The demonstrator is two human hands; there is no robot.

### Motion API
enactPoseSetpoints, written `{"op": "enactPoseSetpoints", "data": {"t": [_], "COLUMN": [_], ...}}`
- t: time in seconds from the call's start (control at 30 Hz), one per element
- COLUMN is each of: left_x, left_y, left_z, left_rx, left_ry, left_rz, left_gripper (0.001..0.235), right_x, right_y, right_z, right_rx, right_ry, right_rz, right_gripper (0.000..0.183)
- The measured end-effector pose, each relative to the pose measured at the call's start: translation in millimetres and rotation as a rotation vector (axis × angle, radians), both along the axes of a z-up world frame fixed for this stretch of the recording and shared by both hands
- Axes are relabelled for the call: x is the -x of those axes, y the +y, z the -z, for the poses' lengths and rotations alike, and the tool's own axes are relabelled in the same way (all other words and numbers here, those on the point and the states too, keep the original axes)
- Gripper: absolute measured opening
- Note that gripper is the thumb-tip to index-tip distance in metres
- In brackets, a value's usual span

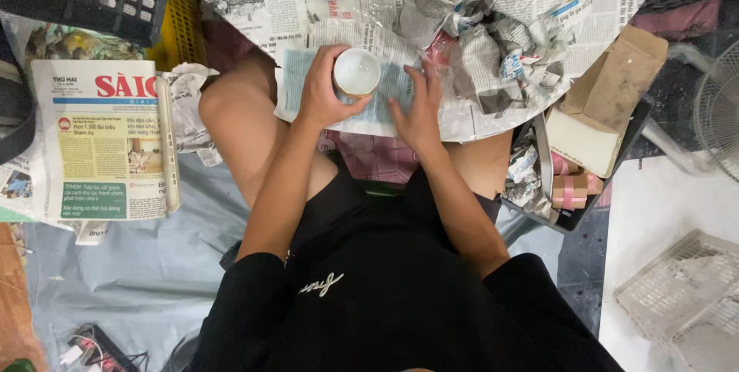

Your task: The person wraps small cups in newspaper sheets one at a time, folding the paper around each cup and placing the wrapped items into a black plastic basket. The person repeats this process for multiple cups throughout the clip.

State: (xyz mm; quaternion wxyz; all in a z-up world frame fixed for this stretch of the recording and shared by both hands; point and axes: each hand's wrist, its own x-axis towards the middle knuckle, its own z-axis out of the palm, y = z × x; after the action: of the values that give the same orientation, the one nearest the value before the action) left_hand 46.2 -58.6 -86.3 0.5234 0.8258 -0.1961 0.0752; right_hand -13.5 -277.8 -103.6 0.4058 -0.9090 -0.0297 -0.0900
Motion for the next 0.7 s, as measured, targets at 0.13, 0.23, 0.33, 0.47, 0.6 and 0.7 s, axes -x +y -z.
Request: {"op": "enactPoseSetpoints", "data": {"t": [0.13,0.23,0.33,0.47,0.6,0.7], "left_x": [5.5,6.6,7.9,8.4,11.0,9.8], "left_y": [2.7,4.3,5.7,5.5,1.3,-0.4], "left_z": [2.8,6.0,6.7,4.4,7.4,12.6], "left_rx": [-0.162,-0.224,-0.234,-0.254,-0.273,-0.253], "left_ry": [-0.043,-0.054,-0.066,-0.104,-0.088,-0.095], "left_rz": [0.066,0.072,0.058,0.003,-0.044,-0.062], "left_gripper": [0.085,0.088,0.088,0.086,0.089,0.092], "right_x": [-10.3,-22.0,-30.3,-29.5,-24.0,-22.0], "right_y": [-6.5,-9.0,-16.6,-18.5,-20.6,-12.9], "right_z": [-0.3,-2.7,-2.5,6.7,-0.4,-17.8], "right_rx": [-0.169,-0.402,-0.41,-0.327,-0.274,-0.379], "right_ry": [-0.029,0.095,0.246,0.194,-0.024,0.096], "right_rz": [-0.002,0.088,0.144,0.137,0.077,0.046], "right_gripper": [0.075,0.085,0.068,0.032,0.016,0.019]}}
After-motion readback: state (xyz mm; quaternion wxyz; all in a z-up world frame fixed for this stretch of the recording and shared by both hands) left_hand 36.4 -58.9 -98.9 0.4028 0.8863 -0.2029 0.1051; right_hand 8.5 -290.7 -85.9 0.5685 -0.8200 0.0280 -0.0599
